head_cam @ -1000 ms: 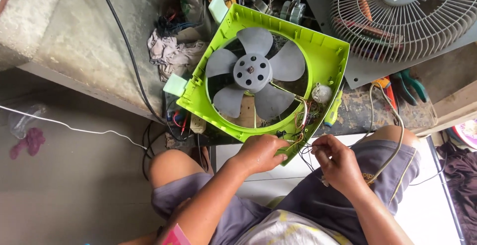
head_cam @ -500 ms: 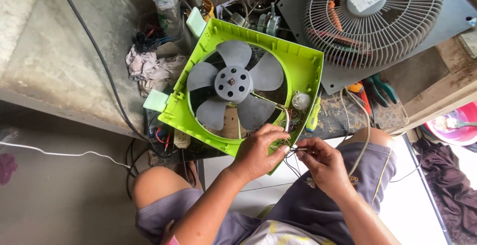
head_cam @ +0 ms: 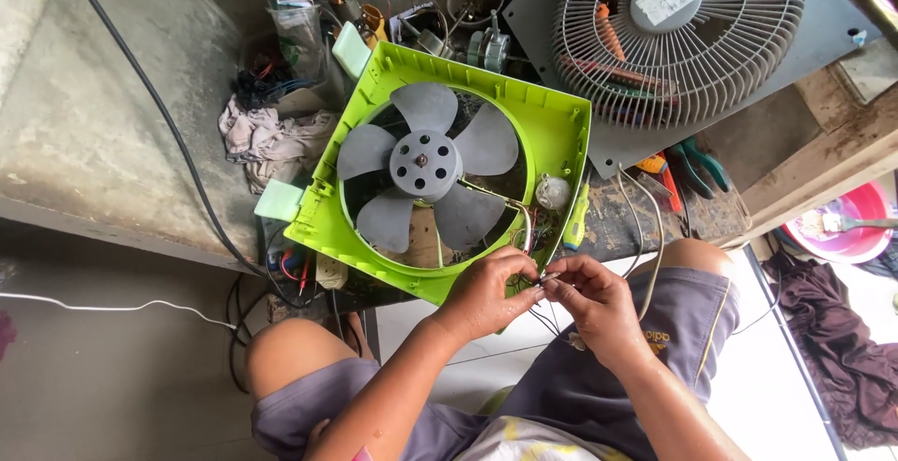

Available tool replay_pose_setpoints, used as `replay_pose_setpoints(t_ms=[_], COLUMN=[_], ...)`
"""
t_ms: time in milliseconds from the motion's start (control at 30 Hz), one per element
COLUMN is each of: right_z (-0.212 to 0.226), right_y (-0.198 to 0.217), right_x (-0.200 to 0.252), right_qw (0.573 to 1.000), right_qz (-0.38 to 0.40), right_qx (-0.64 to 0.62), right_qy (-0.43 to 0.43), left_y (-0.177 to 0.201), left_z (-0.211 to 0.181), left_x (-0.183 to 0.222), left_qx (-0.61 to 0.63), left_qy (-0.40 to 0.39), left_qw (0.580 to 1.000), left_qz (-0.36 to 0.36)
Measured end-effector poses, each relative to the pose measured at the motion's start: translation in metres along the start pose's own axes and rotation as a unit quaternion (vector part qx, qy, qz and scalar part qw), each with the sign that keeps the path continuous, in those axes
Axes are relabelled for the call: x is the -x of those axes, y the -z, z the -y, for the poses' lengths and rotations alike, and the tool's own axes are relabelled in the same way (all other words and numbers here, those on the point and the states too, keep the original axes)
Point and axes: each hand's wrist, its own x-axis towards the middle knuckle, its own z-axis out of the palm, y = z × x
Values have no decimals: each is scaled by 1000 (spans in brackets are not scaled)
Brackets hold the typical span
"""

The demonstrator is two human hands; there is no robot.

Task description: Inspecting and repairing the internal wiring of a disassembled electric fan using pliers.

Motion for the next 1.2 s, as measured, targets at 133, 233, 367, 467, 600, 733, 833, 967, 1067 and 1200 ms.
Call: replay_pose_setpoints(t_ms=[133,233,367,467,600,733,833,967,1067,1200], right_z=[0,-1,5,12,27,22,24,26,19,18], right_y=[-2,0,-1,-3,1,4,1,-2,2,0], right_x=[0,-2,-6,-1,-5,-4,-3,0,-4,-7], right_qw=[1000,999,994,980,955,948,958,982,979,970], right_qz=[-7,9,12,23,43,40,57,65,74,138], right_qx=[5,41,110,188,266,284,277,124,180,201], right_qy=[-6,6,25,67,126,138,42,-126,-64,16], left_y=[-7,-8,-9,-14,-8,-11,-11,-15,-17,-13], left_z=[12,12,21,33,28,24,23,32,37,35], left_x=[-5,-6,-11,-8,-21,-25,-24,-19,-20,-19], left_qx=[22,36,29,27,18,34,10,20,44,43], left_qy=[-8,10,3,-22,-23,-13,-39,-34,-15,3], left_qw=[1000,999,999,999,999,998,999,999,999,999], left_qz=[-10,-13,-28,-18,24,44,32,28,23,29])
